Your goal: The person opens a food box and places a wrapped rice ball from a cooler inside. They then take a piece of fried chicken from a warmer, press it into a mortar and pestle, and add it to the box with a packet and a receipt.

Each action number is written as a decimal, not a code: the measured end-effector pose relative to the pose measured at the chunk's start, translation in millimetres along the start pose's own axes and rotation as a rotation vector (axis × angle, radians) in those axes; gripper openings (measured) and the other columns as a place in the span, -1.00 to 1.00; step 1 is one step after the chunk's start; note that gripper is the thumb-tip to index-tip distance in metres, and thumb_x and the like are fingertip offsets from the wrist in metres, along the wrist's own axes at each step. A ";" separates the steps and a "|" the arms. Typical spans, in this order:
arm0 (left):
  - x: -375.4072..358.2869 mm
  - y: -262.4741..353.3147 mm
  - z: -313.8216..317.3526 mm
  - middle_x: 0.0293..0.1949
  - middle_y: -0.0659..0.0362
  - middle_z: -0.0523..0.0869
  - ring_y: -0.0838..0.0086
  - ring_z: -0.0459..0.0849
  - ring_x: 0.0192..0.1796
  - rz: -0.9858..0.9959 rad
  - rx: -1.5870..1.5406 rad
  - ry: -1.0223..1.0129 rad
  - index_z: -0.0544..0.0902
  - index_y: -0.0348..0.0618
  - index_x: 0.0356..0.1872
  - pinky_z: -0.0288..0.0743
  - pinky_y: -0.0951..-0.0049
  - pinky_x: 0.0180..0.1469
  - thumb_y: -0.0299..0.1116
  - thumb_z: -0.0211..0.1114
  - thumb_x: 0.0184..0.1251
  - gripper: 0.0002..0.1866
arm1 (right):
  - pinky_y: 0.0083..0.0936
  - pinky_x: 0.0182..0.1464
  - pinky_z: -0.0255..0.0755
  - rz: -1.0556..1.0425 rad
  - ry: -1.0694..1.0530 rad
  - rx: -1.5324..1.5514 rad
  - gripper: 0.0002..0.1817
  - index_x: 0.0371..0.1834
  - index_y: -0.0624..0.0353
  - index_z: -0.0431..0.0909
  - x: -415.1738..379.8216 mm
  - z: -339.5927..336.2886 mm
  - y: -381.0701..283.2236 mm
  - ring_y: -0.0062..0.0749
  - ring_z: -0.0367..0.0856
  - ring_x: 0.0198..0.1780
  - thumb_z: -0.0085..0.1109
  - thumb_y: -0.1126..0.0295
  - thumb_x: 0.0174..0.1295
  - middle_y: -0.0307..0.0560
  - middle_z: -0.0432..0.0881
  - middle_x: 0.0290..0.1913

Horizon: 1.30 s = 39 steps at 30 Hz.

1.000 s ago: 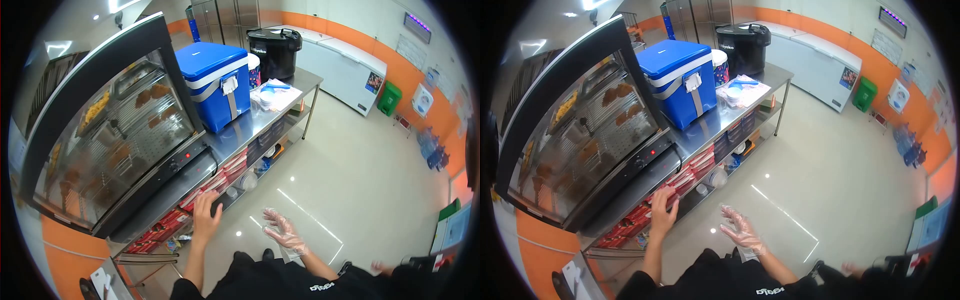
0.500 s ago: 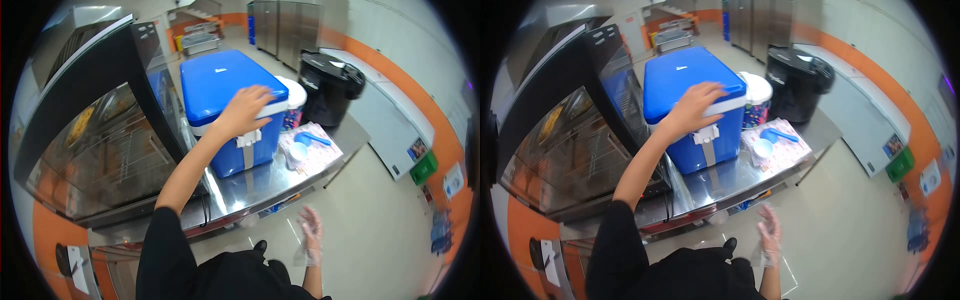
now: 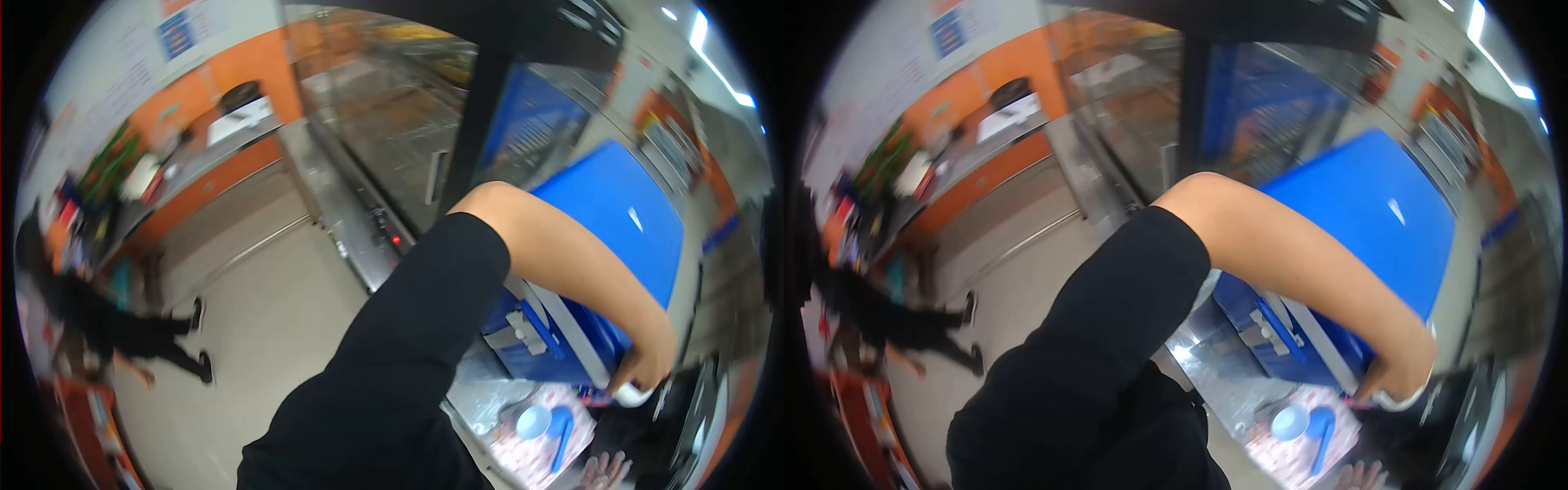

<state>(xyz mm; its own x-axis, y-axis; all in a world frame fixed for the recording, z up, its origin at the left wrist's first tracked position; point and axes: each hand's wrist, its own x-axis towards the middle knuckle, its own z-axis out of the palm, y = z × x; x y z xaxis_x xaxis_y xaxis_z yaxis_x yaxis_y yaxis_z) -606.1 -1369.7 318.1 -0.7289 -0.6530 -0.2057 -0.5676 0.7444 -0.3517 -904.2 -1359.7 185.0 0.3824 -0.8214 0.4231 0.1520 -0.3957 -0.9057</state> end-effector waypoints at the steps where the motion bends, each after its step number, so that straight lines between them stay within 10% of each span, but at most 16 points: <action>1: -2.0 3.4 0.0 -0.13 0.06 0.76 0.12 0.72 -0.07 -0.022 0.036 -0.060 0.75 -0.06 -0.19 0.50 -0.05 -0.04 0.25 0.25 0.07 -0.43 | -0.08 0.15 0.50 -0.006 -0.077 0.034 -0.36 0.44 0.28 0.18 26.4 2.6 -5.5 0.10 0.50 0.22 0.04 0.18 0.39 0.20 0.40 0.35; 11: -30.4 6.2 -26.7 -0.02 0.17 0.68 0.20 0.64 0.07 -0.023 0.069 0.017 0.60 -0.04 -0.03 0.41 -0.06 0.06 0.17 0.27 0.11 -0.45 | -0.09 0.11 0.52 -0.313 -0.438 0.274 -0.37 0.43 0.28 0.18 203.3 34.4 21.5 0.04 0.55 0.18 0.08 0.24 0.37 0.17 0.43 0.32; 17: -124.4 6.6 -84.8 -0.26 0.24 0.66 0.32 0.64 -0.01 -0.353 0.119 0.673 0.66 0.02 -0.18 0.44 0.12 0.10 -0.16 0.34 -0.16 -0.59 | -0.06 0.25 0.36 -0.378 -0.289 0.080 -0.15 0.40 0.32 0.25 236.4 37.3 22.5 0.13 0.47 0.27 0.15 -0.03 0.11 0.33 0.41 0.31; 19: -165.7 14.3 -112.1 -0.02 0.07 0.67 0.20 0.64 0.09 -0.444 0.219 0.557 0.61 -0.17 0.03 0.46 0.23 0.22 -0.30 0.41 -0.18 -0.41 | -0.12 0.24 0.37 -0.398 -0.211 -0.002 -0.19 0.35 0.25 0.35 230.3 67.8 -13.5 0.01 0.51 0.24 0.21 -0.01 0.07 0.22 0.49 0.26; 20: -167.3 -8.9 -104.5 -0.27 -0.04 0.80 0.16 0.77 -0.15 -0.247 0.442 0.936 0.80 -0.10 -0.25 0.53 0.31 -0.12 0.06 0.19 0.22 -0.56 | -0.17 0.23 0.38 -0.426 -0.249 0.004 -0.22 0.32 0.22 0.39 236.0 77.1 -24.7 -0.04 0.53 0.22 0.23 -0.01 0.05 0.18 0.52 0.23; 21: -205.2 -10.7 -117.6 -0.07 -0.11 0.76 0.13 0.68 0.07 -0.273 0.487 0.664 0.72 -0.19 -0.09 0.48 0.18 0.18 -0.04 0.37 0.11 -0.54 | -0.23 0.22 0.39 -0.454 -0.297 0.012 -0.24 0.30 0.18 0.43 243.8 87.6 -34.6 -0.09 0.55 0.20 0.25 0.00 0.03 0.14 0.56 0.20; 23: -199.2 28.3 -129.9 -0.18 -0.22 0.68 0.13 0.64 -0.04 -0.686 0.636 0.603 0.56 -0.34 -0.10 0.51 0.20 0.13 -0.02 0.35 0.07 -0.45 | -0.29 0.23 0.38 -0.443 -0.535 0.069 -0.29 0.27 0.16 0.46 256.8 111.9 -54.4 -0.16 0.56 0.18 0.29 0.06 0.04 0.10 0.59 0.18; 24: -221.2 50.1 -133.1 0.10 -0.26 0.57 0.01 0.56 0.19 -0.782 0.508 0.591 0.48 -0.52 0.12 0.35 0.08 0.28 -0.48 0.35 0.01 -0.43 | -0.30 0.23 0.38 -0.478 -0.638 0.009 -0.33 0.26 0.15 0.47 266.4 128.2 -57.4 -0.20 0.57 0.16 0.30 0.07 0.08 0.06 0.60 0.15; 27: -263.5 52.9 -108.9 0.02 -0.14 0.66 0.20 0.63 0.11 -0.725 0.455 1.030 0.53 -0.59 0.08 0.49 0.37 0.20 -0.80 0.37 0.06 -0.53 | -0.31 0.25 0.34 -0.582 -1.036 -0.250 -0.40 0.22 0.09 0.49 299.6 190.4 -56.1 -0.23 0.55 0.18 0.29 0.05 0.15 -0.01 0.62 0.12; 28: -287.6 77.4 -106.5 0.05 -0.16 0.65 0.19 0.63 0.13 -1.172 0.519 0.937 0.50 -0.58 0.13 0.48 0.37 0.22 -0.78 0.32 0.13 -0.52 | -0.31 0.26 0.33 -0.635 -1.117 -0.359 -0.41 0.21 0.08 0.50 303.2 219.5 -47.9 -0.20 0.52 0.20 0.28 0.02 0.16 0.00 0.62 0.12; 36: -259.2 50.7 -121.7 0.03 -0.12 0.51 0.18 0.57 0.01 -0.919 0.615 1.145 0.43 -0.42 0.20 0.49 0.22 0.08 -0.29 0.30 0.33 -0.48 | -0.29 0.33 0.26 -0.369 -1.953 -1.004 -0.18 0.25 0.24 0.43 229.3 395.4 73.7 0.00 0.43 0.27 0.22 -0.21 0.10 0.17 0.52 0.20; 39: -258.8 41.6 -138.5 -0.02 -0.04 0.51 0.33 0.59 -0.03 -0.918 0.643 0.796 0.45 -0.39 0.16 0.54 0.32 0.01 -0.22 0.27 0.28 -0.47 | -0.34 0.28 0.30 -0.407 -2.239 -0.802 -0.16 0.23 0.30 0.45 182.5 423.3 130.0 0.02 0.44 0.25 0.21 -0.24 0.12 0.19 0.50 0.22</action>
<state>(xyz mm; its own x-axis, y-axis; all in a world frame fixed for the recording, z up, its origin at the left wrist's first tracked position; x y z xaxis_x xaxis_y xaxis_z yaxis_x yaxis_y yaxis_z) -494.1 -1150.5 483.2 -0.3357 -0.4528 0.8260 -0.8439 -0.2450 -0.4773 -428.8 -1387.2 133.2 0.5060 0.5798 -0.6386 0.4116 -0.8129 -0.4120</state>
